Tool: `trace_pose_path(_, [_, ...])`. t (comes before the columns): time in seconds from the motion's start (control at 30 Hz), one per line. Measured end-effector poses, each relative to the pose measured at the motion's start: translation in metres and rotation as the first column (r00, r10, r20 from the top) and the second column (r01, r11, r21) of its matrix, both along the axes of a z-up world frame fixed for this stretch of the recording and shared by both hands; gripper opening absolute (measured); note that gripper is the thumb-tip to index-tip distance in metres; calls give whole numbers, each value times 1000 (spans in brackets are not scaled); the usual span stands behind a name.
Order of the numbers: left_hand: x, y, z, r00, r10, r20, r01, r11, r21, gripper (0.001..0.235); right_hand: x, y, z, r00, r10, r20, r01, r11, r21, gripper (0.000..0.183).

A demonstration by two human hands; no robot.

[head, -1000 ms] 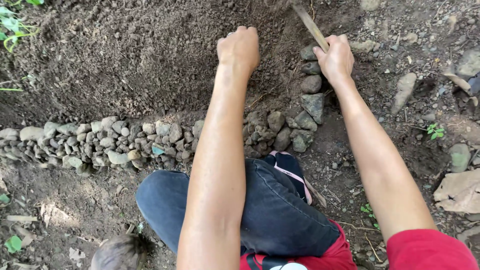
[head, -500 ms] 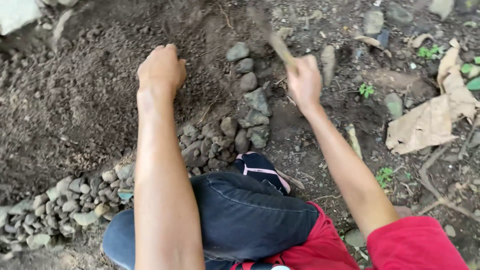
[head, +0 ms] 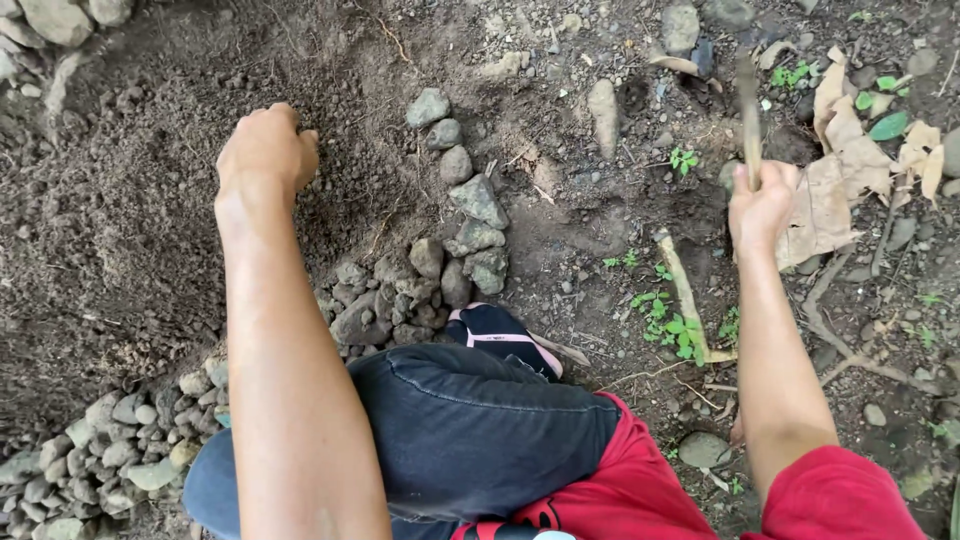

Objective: Creating a small raised garden bed or planter boundary using rocks and soil.

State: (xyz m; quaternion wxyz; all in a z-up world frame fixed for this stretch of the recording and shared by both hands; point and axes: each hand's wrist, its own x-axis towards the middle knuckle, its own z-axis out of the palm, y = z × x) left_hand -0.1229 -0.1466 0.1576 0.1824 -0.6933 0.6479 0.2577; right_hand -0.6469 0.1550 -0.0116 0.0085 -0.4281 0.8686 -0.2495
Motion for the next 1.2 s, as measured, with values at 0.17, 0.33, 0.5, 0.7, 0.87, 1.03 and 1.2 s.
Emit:
trace_pose_path(0.17, [-7,-2,0,999,-30,-29,29,999,-24,40,22,-19,15,994,-27,-108,43,989,143,18])
trace_pose_path(0.33, [-9,-3,1,999,-41,-34,40,999,-32,39,33,-17,24,979,62,-192,-33,988,153,16])
trace_pose_path(0.5, [-14,-2,7,999,-14,-45,13,1000,-5,38,43,3,13,986,78,-148,-54,986,159,10])
trace_pose_path(0.7, [-9,-3,-2,995,-91,-42,89,995,-41,38,56,21,34,995,96,-25,-88,970,226,23])
trace_pose_path(0.87, [-14,-3,0,995,-59,-75,55,997,-62,39,29,25,58,931,-235,281,146,941,304,37])
trace_pose_path(1.03, [-14,-8,-9,995,-53,-83,48,997,-67,39,-10,24,34,972,64,226,-136,937,321,79])
trace_pose_path(1.2, [-8,-13,-42,992,-105,-62,92,979,-183,37,-27,28,2,959,250,137,-281,907,314,86])
